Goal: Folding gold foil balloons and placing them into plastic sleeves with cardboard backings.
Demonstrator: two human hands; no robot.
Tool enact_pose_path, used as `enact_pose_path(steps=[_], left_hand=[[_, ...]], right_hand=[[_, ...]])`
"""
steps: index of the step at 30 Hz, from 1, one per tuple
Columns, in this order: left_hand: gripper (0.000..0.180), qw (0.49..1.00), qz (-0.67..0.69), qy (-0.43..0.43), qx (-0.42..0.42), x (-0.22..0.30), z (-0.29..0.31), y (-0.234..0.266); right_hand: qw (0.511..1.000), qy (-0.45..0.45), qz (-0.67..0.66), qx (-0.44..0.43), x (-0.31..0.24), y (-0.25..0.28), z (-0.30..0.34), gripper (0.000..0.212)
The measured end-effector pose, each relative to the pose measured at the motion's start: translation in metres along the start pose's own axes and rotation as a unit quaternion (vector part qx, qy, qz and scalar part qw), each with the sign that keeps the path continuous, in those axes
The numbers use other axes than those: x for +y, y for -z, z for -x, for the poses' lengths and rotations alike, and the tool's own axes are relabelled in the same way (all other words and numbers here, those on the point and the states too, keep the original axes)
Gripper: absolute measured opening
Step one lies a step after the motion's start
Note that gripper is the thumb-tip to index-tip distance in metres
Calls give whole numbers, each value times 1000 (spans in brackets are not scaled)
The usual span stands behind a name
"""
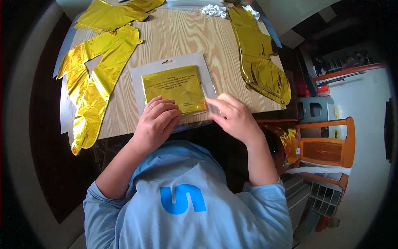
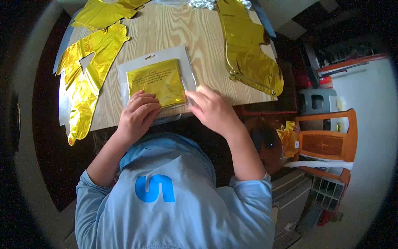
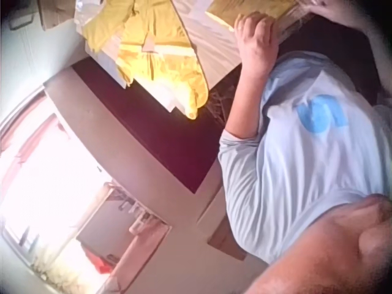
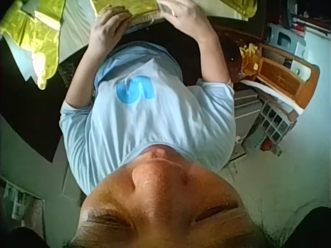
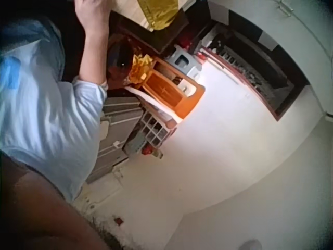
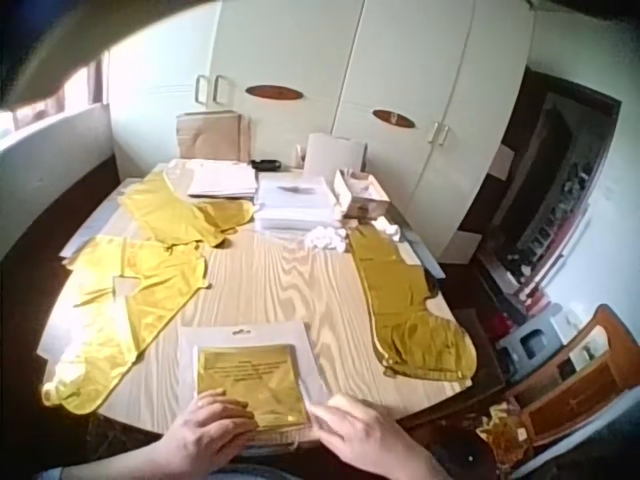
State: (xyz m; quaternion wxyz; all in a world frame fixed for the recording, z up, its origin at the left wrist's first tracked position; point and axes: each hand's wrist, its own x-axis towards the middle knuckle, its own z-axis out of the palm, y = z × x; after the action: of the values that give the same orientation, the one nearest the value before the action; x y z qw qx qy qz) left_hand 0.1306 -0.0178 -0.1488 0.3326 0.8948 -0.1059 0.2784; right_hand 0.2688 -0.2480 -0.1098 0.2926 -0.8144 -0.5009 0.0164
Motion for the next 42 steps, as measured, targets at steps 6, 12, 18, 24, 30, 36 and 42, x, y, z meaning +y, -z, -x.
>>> enact_pose_path(steps=[6, 12, 18, 24, 30, 36, 42], left_hand=[[22, 1000, 0, -9, -16, 0, -3, 4], [28, 992, -46, -37, -115, 8, -21, 22], [45, 976, 50, -75, -197, 1, -32, -3], [49, 973, 63, -59, -215, 0, -32, -1], [53, 971, 58, -54, -225, -3, -33, 2], [55, 972, 60, -52, -221, -6, -32, 0], [58, 971, 57, -57, -227, -6, -32, 1]], right_hand=[[1000, -13, 14, 21, 8, -14, -4, 29], [999, 16, -8, 47, 10, -6, 22, 33], [992, 82, 72, 60, 9, -4, 23, 28], [984, 121, 102, 79, 12, -11, 34, 21], [993, 77, 59, 64, 7, -3, 27, 23], [989, 113, 93, 28, 11, -4, 24, 24], [991, 112, 64, -40, -8, -7, 35, 15]])
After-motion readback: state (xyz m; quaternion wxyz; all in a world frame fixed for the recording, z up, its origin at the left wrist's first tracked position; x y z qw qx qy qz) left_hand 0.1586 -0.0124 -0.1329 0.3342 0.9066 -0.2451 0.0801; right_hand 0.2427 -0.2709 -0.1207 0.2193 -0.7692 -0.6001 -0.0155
